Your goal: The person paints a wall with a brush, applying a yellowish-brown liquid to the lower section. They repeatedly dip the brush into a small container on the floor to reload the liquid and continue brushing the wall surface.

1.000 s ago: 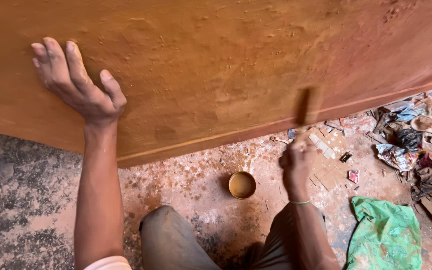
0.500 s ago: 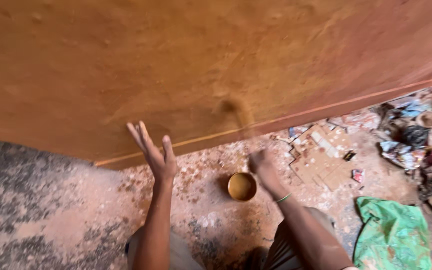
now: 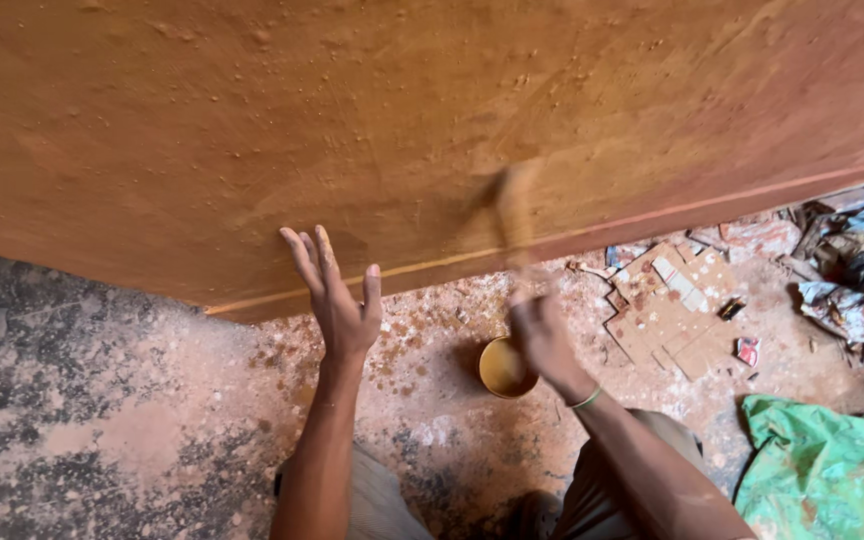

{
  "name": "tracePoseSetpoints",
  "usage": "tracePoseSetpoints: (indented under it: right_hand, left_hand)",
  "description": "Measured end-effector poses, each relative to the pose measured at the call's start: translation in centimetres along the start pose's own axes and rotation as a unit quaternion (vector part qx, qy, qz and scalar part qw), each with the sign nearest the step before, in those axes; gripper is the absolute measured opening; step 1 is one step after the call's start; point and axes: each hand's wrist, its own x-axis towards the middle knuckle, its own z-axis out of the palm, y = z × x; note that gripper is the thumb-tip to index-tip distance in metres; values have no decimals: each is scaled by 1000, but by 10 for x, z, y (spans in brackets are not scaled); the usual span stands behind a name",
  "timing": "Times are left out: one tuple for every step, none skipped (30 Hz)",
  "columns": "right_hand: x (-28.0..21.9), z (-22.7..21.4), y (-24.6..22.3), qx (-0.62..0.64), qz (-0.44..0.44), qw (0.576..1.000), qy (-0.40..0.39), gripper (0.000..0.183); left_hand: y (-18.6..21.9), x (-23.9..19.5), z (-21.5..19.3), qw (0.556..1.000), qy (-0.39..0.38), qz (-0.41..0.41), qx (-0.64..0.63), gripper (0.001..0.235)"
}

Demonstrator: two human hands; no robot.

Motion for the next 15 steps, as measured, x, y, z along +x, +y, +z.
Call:
tracePoseSetpoints:
  right_hand:
    - [-6,9,-1,25,-10,996,-86,34]
    - [-11,18,-2,50,-20,984,-171,34]
    - [-12,25,-5,1,-120,980,-160,29]
    - [-14,28,-8,-47,-218,963,-148,24]
    - [-14,28,-11,-94,-315,934,-137,18]
    - [-12,25,-13,-40,-197,975,-93,25]
    - [-9,20,-14,17,-73,996,-54,32]
    - [-8,12,-13,74,55,996,-18,39]
    - [-5,0,-12,91,31,995,18,39]
    - [-2,-12,-10,108,7,993,53,40]
    - [-2,-22,-7,127,13,986,109,39]
    - [-2,-32,-2,146,19,975,164,39]
    - [-1,-40,2,184,7,959,215,38]
    - [0,-50,5,221,-5,939,265,38]
    - [1,-62,7,251,-13,926,281,39]
  left_hand:
    - [-1,-1,1,1000,5,-5,-5,78]
    - [-1,-3,1,1000,11,-11,-10,76]
    - [-2,-3,1,1000,13,-10,-13,76]
    - [-2,-5,-1,1000,15,-9,-17,75]
    - [-2,-4,-2,1000,18,-7,-21,74]
    - [-3,-2,-3,1000,12,-7,-16,74]
    - [-2,-3,-3,1000,7,-10,-11,74]
    - [-1,-4,-4,1000,2,-13,-6,74]
    - [0,-3,-4,1000,0,-13,-3,74]
    - [2,-3,-4,1000,-2,-13,0,74]
    - [3,-2,-6,1000,-5,-12,4,74]
    - [4,-2,-6,1000,-2,-12,-2,74]
    - [5,-2,-7,1000,-1,-12,-6,74]
    - [6,-1,-9,1000,0,-12,-11,74]
    - [6,-1,-9,1000,-1,-13,-15,74]
